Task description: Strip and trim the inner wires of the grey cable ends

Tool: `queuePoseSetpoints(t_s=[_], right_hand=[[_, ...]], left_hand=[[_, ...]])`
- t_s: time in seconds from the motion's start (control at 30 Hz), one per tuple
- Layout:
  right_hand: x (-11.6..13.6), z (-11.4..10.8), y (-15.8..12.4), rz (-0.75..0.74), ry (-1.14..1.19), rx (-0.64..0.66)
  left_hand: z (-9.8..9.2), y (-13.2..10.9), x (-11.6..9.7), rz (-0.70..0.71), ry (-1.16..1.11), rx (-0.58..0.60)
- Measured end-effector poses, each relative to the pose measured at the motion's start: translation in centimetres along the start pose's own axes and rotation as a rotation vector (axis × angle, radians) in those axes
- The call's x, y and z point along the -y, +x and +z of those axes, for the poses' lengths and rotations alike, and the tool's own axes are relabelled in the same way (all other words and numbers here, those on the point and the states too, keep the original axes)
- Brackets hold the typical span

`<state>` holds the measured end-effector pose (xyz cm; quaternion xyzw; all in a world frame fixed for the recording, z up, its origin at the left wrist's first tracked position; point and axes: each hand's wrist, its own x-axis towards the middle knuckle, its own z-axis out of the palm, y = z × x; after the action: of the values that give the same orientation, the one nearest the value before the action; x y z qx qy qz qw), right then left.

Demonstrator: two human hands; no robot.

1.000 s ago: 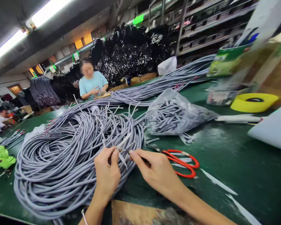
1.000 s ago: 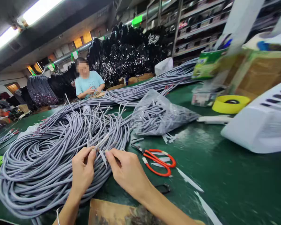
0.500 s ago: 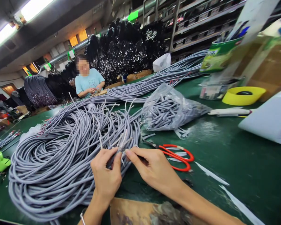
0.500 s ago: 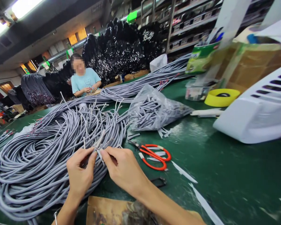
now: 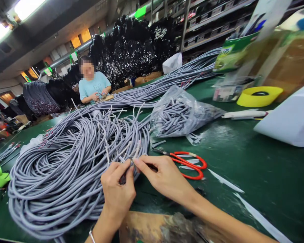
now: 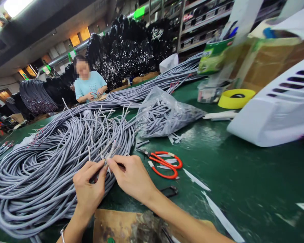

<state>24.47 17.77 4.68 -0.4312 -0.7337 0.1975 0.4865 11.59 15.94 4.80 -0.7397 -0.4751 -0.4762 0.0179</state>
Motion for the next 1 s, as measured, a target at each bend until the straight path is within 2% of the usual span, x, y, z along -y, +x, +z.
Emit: queuePoseSetpoints(t_s=[0.07,0.17,0.2,0.23,0.3,0.37,0.43,0.63,0.83,0.93,1.0], right_hand=[[0.6,0.3,-0.7,-0.090,-0.034,-0.055],[1.9,0.5,-2.0,-0.415,-0.055,-0.083],[2.1,0.5,-2.2,-0.479,-0.046,-0.088],[2.2,0.5,-2.2,-0.461,-0.026,-0.085],[1.7,0.6,-1.7,-0.270,-0.022,-0.082],[0.8,0.8,-0.9,-0.116,-0.038,-0.087],[0.1,0.9,-0.3,-0.049,-0.047,-0.060],[0.0,0.9,-0.2,0.014,-0.036,0.003],[-0.1,0.9,-0.1,0.049,0.036,0.024],[-0.3,1.0,-0.1,0.021,0.028,-0.019],[-0.2,1.2,-0.3,-0.073,-0.056,-0.093]], left_hand=[[0.4,-0.1,0.3,-0.034,0.050,-0.005],[0.7,0.4,1.0,-0.185,0.071,0.056],[0.7,0.6,1.2,-0.247,0.043,0.079],[0.6,0.8,1.4,-0.303,0.000,0.092],[0.2,1.1,1.5,-0.386,-0.099,0.096],[-0.2,1.2,1.3,-0.414,-0.153,0.088],[-0.6,1.2,1.0,-0.406,-0.164,0.091],[-0.9,1.0,0.6,-0.371,-0.168,0.099],[-0.6,0.9,0.3,-0.235,-0.102,0.111],[-0.4,0.7,0.1,-0.107,-0.017,0.088],[-0.3,0.5,0.0,-0.062,0.034,0.045]])
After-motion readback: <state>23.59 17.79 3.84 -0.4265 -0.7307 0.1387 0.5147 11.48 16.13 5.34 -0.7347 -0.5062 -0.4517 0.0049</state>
